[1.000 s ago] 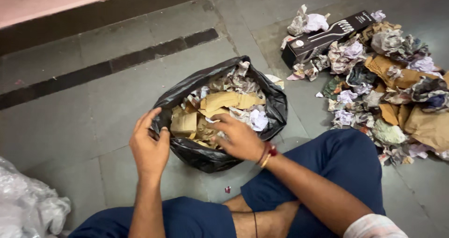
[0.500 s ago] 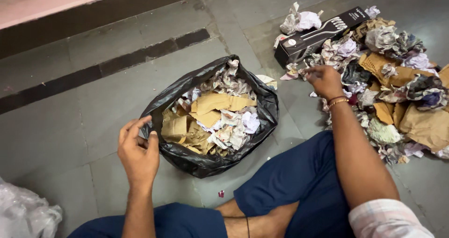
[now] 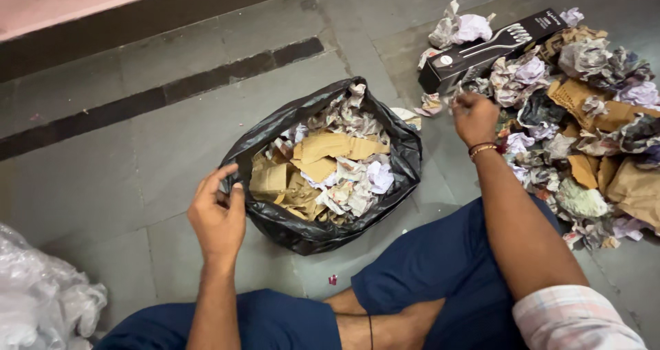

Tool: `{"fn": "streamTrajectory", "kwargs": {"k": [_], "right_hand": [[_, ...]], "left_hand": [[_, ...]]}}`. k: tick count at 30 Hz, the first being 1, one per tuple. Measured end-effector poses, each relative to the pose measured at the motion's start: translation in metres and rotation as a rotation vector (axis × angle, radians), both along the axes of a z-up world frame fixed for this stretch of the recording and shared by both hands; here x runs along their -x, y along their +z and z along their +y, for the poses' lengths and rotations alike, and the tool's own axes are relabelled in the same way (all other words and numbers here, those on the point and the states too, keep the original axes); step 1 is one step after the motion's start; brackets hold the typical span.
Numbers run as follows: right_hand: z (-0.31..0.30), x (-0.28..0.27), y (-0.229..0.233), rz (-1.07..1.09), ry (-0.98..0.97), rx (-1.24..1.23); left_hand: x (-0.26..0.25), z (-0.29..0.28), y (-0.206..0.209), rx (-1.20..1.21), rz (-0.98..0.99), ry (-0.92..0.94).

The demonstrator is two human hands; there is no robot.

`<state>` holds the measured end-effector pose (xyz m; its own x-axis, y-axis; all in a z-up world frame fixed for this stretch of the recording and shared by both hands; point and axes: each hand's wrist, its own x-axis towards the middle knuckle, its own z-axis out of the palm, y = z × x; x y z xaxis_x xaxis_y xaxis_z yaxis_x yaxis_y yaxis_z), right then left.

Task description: The person sits on the floor and sorts through a pile of paper and cardboard waste, picking up individual pieces and placing them into a black plastic bag. The person handles crumpled paper and cardboard pieces one at a time, transferring them from a pile on the floor into the bag.

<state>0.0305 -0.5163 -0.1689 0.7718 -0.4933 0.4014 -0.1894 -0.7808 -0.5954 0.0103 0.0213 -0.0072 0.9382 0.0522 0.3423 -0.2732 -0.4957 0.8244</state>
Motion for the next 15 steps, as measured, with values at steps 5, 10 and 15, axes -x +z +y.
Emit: {"fn": "streamTrajectory", "kwargs": {"k": [5, 10, 15], "right_hand": [[0.058, 0.017, 0.073, -0.200, 0.111, -0.239], [0.112, 0.032, 0.113, -0.217, 0.309, -0.549], [0.177, 0.040, 0.125, -0.214, 0.530, -0.478]], "left_hand": [[-0.003, 0.001, -0.006, 0.010, -0.004, -0.016], [-0.004, -0.001, -0.009, -0.013, 0.001, -0.004], [-0.004, -0.002, -0.010, -0.010, 0.003, 0.004]]}}
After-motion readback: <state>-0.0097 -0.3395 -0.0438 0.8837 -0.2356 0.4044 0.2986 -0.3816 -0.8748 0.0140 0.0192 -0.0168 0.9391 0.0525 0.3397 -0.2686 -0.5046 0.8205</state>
